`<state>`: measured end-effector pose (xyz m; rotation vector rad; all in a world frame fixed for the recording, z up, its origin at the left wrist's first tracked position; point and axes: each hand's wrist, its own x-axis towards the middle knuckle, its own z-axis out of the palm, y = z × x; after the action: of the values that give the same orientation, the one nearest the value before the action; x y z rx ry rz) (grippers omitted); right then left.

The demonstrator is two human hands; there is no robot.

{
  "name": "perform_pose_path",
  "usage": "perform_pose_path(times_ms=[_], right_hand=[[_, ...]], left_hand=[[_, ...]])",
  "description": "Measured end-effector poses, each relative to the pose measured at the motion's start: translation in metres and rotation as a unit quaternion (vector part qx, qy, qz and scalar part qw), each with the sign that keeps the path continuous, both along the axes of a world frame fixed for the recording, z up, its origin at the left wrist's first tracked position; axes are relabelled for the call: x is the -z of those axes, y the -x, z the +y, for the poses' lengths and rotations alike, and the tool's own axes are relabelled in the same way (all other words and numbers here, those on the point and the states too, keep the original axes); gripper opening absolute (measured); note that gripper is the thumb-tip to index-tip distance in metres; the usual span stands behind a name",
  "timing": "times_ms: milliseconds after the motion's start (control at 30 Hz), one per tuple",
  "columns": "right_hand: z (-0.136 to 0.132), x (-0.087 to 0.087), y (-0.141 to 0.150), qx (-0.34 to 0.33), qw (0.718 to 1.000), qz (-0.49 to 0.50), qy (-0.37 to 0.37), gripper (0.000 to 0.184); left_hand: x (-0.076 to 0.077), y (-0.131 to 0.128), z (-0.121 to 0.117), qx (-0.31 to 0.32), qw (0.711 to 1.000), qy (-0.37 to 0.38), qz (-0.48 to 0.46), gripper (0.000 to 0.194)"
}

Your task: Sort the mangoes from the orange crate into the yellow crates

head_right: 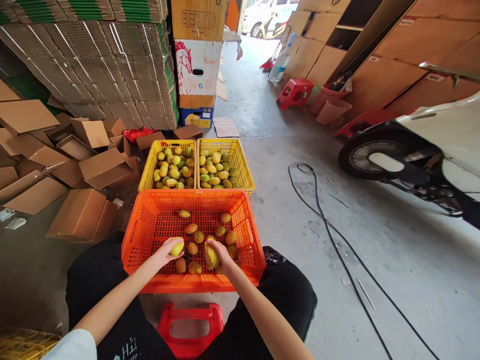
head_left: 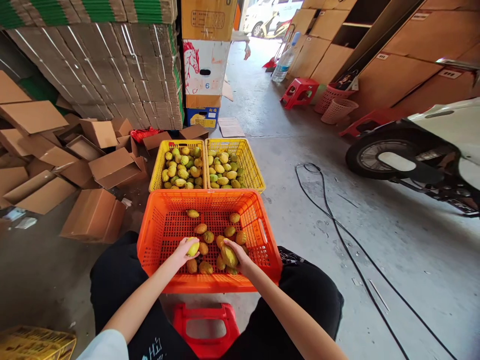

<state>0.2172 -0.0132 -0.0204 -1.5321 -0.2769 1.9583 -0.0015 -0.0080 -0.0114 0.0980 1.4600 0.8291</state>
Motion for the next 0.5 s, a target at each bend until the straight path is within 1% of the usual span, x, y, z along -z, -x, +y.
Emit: perform_pose_path(times_ms=[67,167,233,300,400,500], right_hand=[[0.0001,0.0012,-0.0001,-0.005,1.0,0.013,0.028,0.025],[0.0004,0.0013,0.0004,0.009,0.998,0.044,0.047,0.023],[0.0012,0.0011,0.0004,0.03,0.996,0.063,0.052,0.021],[0.0021,0.0008,0.0003,0.041,0.994,0.077,0.058,0.021],[0.0029,-0.0001,0.0004,0.03,0.996,0.054,0.059,0.024],[0.0019,-0.0011,0.001,0.019,0.999,0.022,0.043,0.028]], left_hand=[[0.0016,0.0002,0.0019,-0.011,1.0,0.014,-0.004,0.024],[0.0027,-0.0005,0.0046,-0.03,0.997,0.058,-0.042,0.018],[0.0029,-0.0007,0.0056,-0.036,0.994,0.082,-0.062,0.022],[0.0031,0.0,0.0058,-0.028,0.993,0.095,-0.064,0.028],[0.0037,0.0021,0.0053,-0.006,0.992,0.11,-0.062,0.034],[0.0031,0.003,0.0049,0.01,0.991,0.119,-0.063,0.038]])
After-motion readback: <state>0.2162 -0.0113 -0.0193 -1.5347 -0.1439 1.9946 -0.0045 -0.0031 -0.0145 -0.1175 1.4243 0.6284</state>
